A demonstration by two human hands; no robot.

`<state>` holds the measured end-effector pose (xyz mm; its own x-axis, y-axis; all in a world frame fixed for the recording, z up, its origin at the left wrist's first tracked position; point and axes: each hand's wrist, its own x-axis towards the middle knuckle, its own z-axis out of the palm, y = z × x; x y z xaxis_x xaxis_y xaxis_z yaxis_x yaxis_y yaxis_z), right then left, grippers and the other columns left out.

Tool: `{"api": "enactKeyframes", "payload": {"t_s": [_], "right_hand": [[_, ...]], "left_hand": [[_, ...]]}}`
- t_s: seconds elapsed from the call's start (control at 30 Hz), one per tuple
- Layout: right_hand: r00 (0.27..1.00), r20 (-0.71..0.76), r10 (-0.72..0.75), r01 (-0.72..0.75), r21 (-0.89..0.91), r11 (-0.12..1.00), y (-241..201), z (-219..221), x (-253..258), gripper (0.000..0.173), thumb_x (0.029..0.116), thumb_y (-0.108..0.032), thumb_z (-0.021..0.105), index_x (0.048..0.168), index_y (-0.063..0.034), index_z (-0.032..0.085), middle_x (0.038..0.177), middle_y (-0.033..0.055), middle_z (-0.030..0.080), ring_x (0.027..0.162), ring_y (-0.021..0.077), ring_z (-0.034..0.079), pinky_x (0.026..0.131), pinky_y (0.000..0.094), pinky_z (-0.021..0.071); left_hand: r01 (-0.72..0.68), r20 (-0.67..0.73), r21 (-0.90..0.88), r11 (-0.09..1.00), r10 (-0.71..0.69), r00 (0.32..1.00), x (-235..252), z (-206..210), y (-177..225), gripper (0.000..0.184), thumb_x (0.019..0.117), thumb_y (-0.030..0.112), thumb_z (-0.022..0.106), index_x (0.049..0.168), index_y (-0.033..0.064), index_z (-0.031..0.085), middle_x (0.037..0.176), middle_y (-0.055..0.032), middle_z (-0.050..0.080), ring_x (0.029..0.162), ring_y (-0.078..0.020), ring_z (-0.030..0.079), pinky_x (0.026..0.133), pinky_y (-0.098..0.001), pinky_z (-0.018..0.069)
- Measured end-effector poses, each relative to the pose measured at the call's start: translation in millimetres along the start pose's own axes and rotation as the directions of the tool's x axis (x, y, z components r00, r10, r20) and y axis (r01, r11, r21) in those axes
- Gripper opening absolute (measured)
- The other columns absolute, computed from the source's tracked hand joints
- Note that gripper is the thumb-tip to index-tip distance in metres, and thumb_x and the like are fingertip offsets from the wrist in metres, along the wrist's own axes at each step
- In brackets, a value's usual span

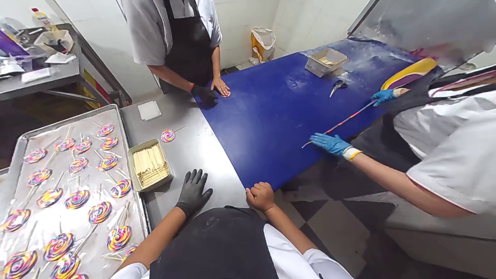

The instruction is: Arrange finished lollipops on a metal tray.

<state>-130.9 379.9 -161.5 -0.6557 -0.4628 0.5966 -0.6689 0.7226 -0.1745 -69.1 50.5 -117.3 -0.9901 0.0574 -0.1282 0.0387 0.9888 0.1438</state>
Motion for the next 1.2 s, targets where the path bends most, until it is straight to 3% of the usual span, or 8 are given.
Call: {"api": "enactKeyframes", "payload": {"t_s": [0.27, 1.2], "right_hand": [[1.000, 0.004, 0.004, -0.004, 0.004, 1.000, -0.5, -2.2, 0.3, 0.051, 0.0987, -0.038, 0.048, 0.054, -0.0142, 0.050, 0.055, 0.0032, 0.054, 0.058, 0.0229, 0.059, 0.058, 0.0422, 0.0473], [1.000, 0.022, 0.018, -0.018, -0.012, 1.000, -1.3, -1.3, 0.7, 0.050, 0.0972, -0.039, 0.049, 0.053, -0.0150, 0.048, 0.054, 0.0022, 0.053, 0.057, 0.0215, 0.058, 0.056, 0.0409, 0.0451]], "left_hand": [[-0.008, -0.030, -0.013, 1.000, 0.008, 1.000, 0.1, 1.7, -0.3, 0.079, 0.0950, 0.072, 0.034, 0.152, 0.0192, 0.051, 0.161, -0.0125, 0.042, 0.153, -0.0332, 0.033, 0.127, -0.0557, 0.0162], [-0.001, -0.013, -0.009, 1.000, 0.001, 1.000, 0.2, 3.4, -1.0, 0.080, 0.0948, 0.073, 0.032, 0.153, 0.0200, 0.050, 0.163, -0.0113, 0.041, 0.154, -0.0319, 0.031, 0.127, -0.0543, 0.0142]]}}
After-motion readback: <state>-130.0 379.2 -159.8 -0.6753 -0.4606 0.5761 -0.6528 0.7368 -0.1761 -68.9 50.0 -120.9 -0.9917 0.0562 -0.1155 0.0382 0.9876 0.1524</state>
